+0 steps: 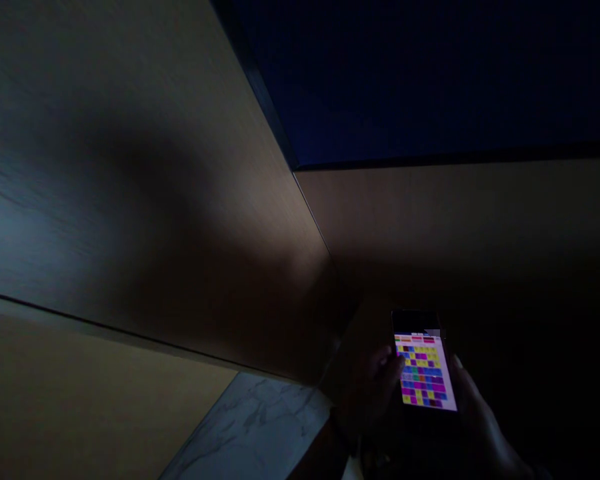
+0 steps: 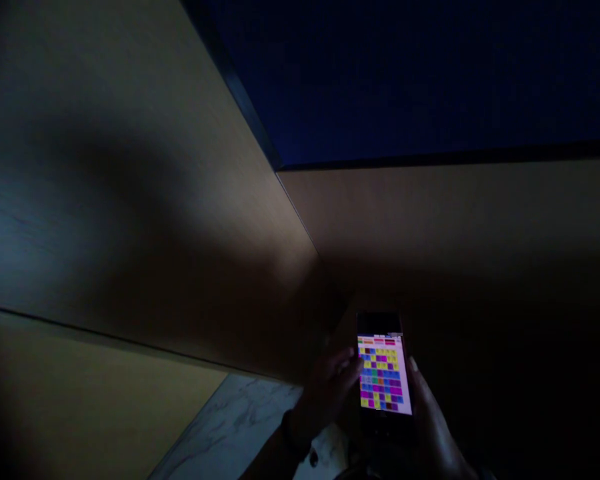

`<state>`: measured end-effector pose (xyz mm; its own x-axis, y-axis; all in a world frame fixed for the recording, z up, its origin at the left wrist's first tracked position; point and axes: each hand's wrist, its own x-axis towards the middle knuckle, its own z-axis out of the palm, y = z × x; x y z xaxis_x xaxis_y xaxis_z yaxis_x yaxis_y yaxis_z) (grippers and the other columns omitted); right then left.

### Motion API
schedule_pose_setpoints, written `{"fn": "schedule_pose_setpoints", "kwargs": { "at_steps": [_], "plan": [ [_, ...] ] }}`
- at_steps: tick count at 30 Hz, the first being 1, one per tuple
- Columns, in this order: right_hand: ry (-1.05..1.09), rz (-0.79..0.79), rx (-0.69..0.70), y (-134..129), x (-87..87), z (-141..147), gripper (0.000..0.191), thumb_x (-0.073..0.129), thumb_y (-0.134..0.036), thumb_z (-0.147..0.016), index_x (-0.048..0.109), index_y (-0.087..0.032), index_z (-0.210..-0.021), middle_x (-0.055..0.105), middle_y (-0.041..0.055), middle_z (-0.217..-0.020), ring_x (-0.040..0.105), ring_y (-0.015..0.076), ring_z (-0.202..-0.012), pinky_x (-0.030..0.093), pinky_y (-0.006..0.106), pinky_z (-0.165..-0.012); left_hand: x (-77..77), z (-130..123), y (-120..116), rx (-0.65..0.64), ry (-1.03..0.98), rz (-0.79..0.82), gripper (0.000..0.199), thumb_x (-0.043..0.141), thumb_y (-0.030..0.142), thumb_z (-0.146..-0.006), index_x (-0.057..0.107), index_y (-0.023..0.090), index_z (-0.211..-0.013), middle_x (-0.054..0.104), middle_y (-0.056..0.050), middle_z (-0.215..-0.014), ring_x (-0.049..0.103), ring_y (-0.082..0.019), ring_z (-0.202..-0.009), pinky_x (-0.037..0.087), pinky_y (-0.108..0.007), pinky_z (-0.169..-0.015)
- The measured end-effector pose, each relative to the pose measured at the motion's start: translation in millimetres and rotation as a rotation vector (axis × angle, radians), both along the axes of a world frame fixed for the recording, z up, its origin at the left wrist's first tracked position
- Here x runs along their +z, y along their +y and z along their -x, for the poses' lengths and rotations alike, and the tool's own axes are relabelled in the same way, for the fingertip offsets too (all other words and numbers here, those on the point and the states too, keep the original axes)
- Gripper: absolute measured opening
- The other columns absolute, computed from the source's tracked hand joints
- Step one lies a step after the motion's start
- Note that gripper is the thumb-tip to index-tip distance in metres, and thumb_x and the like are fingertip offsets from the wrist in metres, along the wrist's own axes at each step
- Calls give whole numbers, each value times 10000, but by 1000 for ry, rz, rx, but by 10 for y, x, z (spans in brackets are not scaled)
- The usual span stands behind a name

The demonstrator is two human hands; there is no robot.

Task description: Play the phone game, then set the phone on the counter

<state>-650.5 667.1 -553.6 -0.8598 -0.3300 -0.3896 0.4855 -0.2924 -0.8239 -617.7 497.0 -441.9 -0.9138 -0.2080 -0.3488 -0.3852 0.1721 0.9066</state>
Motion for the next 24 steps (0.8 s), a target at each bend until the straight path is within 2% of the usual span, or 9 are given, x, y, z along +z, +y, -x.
{"fn": "schedule_pose_setpoints", "kwargs": {
  "at_steps": [3, 6, 11, 15, 17, 20, 22, 24],
  "plan": [
    [-47, 15, -51, -67, -32, -25, 760, 690, -795, -620, 663, -232, -1130, 552, 60, -1268, 330, 391, -1295, 449, 530, -991, -147, 21, -2, 49, -40, 49, 423, 519, 537, -836, 662, 148, -919, 704, -69, -956, 632, -208, -926, 460, -303, -834],
    [-119, 40, -59, -97, -116, -64, 796, 656, -807, -658, 628, -213, -1187, 565, 88, -1247, 412, 392, -1238, 425, 552, -1000, -293, 49, 21, 49, -38, -46, 439, 500, 540, -836, 679, 149, -926, 710, -78, -964, 635, -218, -937, 463, -314, -852],
    [-180, 56, -83, -61, -264, -55, 830, 690, -828, -593, 632, -208, -1141, 609, 90, -1177, 441, 371, -1219, 413, 521, -1020, -504, 84, 60, 20, 2, -114, 445, 549, 533, -806, 700, 152, -981, 716, -93, -984, 645, -245, -947, 471, -338, -855],
    [-231, 111, 18, -49, -159, -12, 796, 595, -831, -688, 633, -178, -1142, 634, 90, -1122, 480, 360, -1185, 469, 508, -961, -686, 113, 81, 80, 6, -199, 440, 606, 515, -773, 698, 128, -962, 720, -112, -978, 657, -266, -945, 477, -360, -857],
    [-240, 86, 54, -69, -32, 10, 880, 632, -881, -575, 661, -168, -1091, 646, 109, -1083, 481, 388, -1174, 479, 520, -939, -754, 121, 96, 135, -4, -255, 440, 629, 509, -755, 695, 121, -952, 722, -113, -974, 663, -264, -930, 484, -361, -843],
    [-241, 4, -3, -117, 67, 24, 976, 720, -895, -312, 694, -187, -983, 643, 119, -1087, 436, 417, -1208, 466, 521, -954, -809, 102, 107, 236, -42, -310, 405, 658, 490, -733, 698, 120, -893, 729, -102, -907, 673, -247, -863, 494, -341, -783],
    [-223, -11, -6, -115, -53, 22, 968, 703, -907, -330, 693, -189, -979, 624, 125, -1131, 413, 412, -1229, 450, 524, -969, -831, 67, 92, 274, -53, -326, 373, 663, 475, -738, 701, 128, -869, 731, -90, -869, 676, -234, -832, 496, -327, -756],
    [-161, -6, 25, -42, -362, 27, 908, 650, -912, -473, 683, -186, -1017, 607, 133, -1161, 414, 406, -1231, 426, 553, -978, -865, 29, 55, 284, -31, -334, 354, 657, 473, -752, 709, 143, -870, 732, -76, -855, 676, -221, -817, 496, -320, -755]
  ]
}}
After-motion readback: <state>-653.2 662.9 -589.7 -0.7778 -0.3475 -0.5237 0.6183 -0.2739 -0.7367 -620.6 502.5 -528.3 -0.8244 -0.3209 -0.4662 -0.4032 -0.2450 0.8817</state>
